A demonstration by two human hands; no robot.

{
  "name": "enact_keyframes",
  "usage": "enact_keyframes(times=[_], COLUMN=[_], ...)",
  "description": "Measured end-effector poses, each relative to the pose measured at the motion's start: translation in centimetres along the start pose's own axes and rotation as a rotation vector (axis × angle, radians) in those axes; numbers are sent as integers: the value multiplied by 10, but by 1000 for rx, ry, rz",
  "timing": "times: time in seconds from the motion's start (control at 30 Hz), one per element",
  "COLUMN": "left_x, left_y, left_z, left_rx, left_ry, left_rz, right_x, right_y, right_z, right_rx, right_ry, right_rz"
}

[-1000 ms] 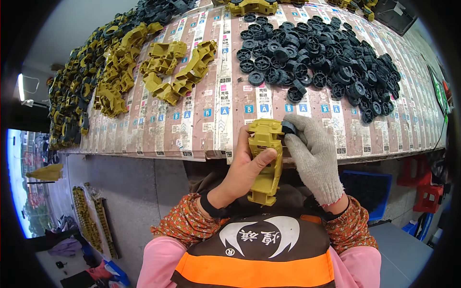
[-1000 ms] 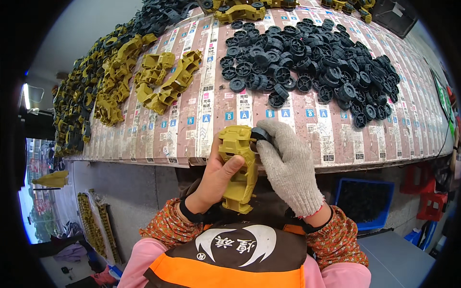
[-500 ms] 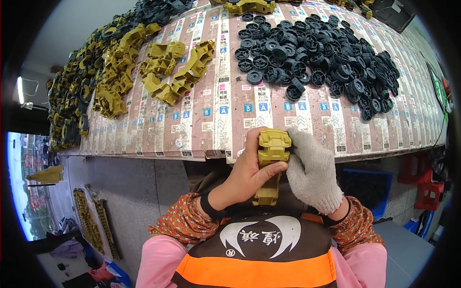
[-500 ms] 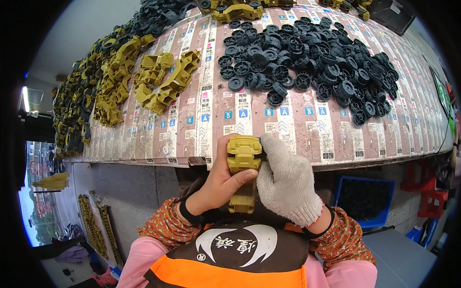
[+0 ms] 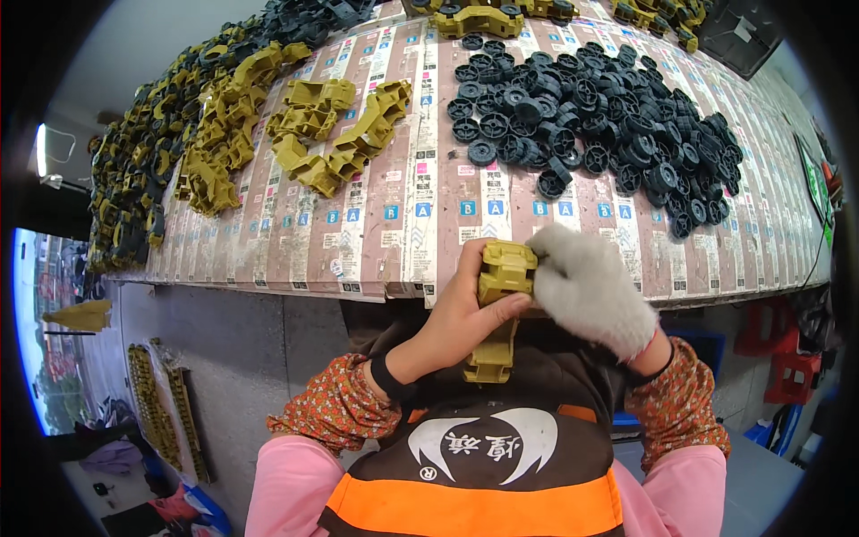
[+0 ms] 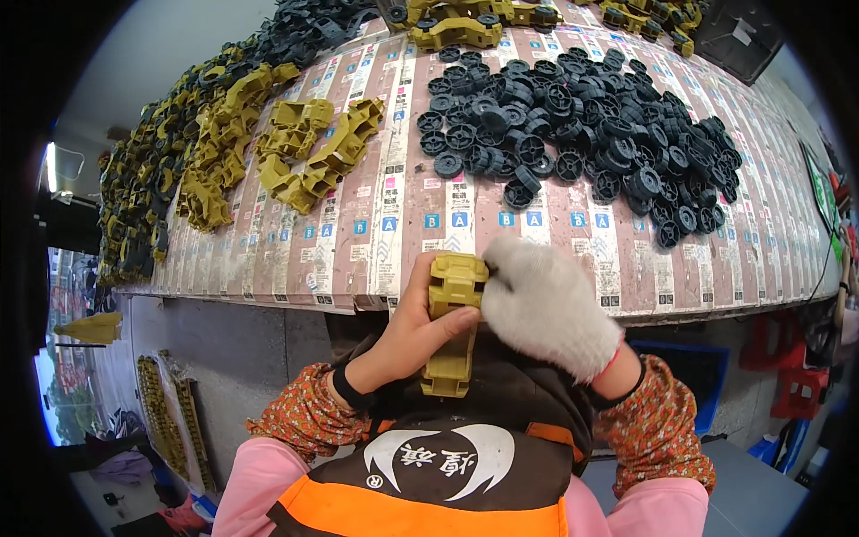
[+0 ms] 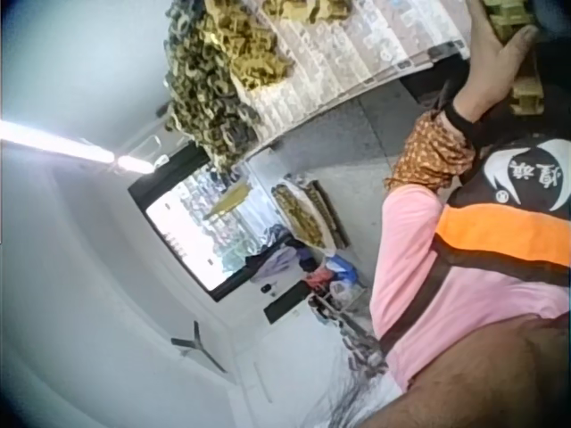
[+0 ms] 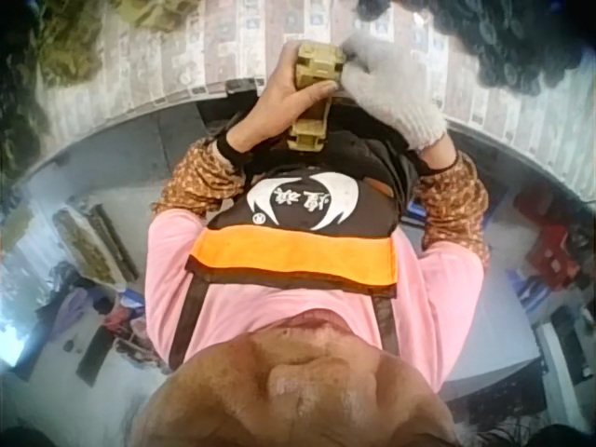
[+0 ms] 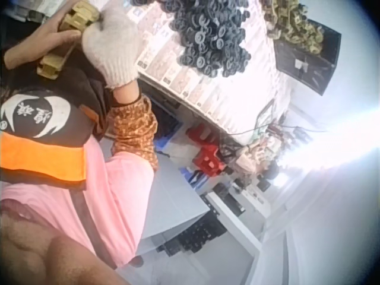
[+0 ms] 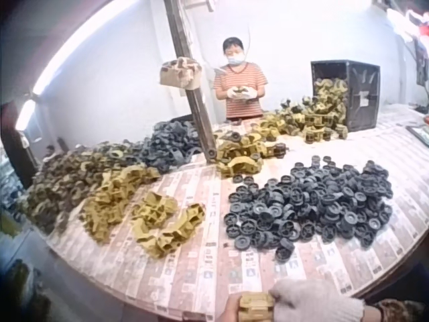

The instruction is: The person assembles yellow plastic toy excavators by hand, inserting black wheels into the chassis. They repeatedly pick up a yellow body, attach wheels, and place the completed unit on the table.

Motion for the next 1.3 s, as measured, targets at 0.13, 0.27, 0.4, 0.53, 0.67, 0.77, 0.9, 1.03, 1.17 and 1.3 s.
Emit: enact_keyframes(times=[0.13,0.27,0.4,0.53,0.67,0.77,0.9,1.03,1.17,1.3], left_x=[8,12,14,16,21,21,20,20,18,16], left_y=[-11,-27,-33,-38,-38,-33,-28,-27,-27,-29], left_z=[-6,-10,-10,-11,-7,-10,-14,-16,-16,-16], left_rx=[-300,-434,-535,-550,-564,-616,-600,-568,-551,-509], left_ry=[-76,-56,-18,31,60,55,76,130,201,231], left_rz=[-182,-284,-404,-508,-513,-500,-514,-500,-536,-510], right_x=[44,71,66,32,-8,-23,-31,-38,-44,-50], right_y=[-35,-29,-37,-34,13,36,38,38,35,38], right_z=[-2,-22,-26,-6,-4,-6,4,4,11,11], right_rx=[-382,-661,-611,-33,357,418,396,325,331,329], right_ry=[-137,-87,-133,-88,56,28,15,-27,-2,-84], right_rz=[-383,-318,-433,-309,-50,-74,-92,-116,-89,-118])
Point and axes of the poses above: each hand's wrist, its own x-axis towards the middle knuckle, its own y-axis out of the palm, z = x × y, the point moved 5 cm from there along x, towards the middle knuckle, and after that the axes turned 5 degrees about y, right-handed, at the moved point
